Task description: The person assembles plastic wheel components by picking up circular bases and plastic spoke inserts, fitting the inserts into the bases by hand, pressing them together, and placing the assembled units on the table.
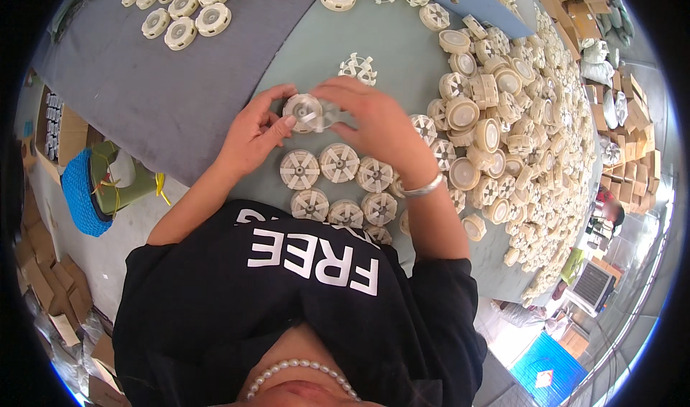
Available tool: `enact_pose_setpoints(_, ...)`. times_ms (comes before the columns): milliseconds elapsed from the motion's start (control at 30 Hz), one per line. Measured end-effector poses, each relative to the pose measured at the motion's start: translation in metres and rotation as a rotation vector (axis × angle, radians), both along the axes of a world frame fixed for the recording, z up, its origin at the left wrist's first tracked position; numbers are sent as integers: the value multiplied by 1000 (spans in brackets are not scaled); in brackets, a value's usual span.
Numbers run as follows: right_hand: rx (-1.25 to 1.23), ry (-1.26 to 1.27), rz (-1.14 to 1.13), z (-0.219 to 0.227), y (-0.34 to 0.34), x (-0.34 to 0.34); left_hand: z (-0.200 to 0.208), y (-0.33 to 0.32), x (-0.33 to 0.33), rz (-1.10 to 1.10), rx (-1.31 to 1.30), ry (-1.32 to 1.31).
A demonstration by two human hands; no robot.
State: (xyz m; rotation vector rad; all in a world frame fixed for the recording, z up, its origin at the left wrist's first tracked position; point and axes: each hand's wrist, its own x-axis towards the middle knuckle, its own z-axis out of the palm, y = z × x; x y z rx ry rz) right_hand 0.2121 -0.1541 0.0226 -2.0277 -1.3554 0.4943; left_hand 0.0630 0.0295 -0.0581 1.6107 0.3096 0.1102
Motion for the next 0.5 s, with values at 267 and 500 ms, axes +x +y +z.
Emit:
enact_pose_setpoints(267, -99, -87, 150, -13, 24, 0, 5, -4, 3, 30, -33, 1)
enact_pose_setpoints(500, -113, -76, 251, -14, -7, 3, 31, 26, 7, 2, 209, 124)
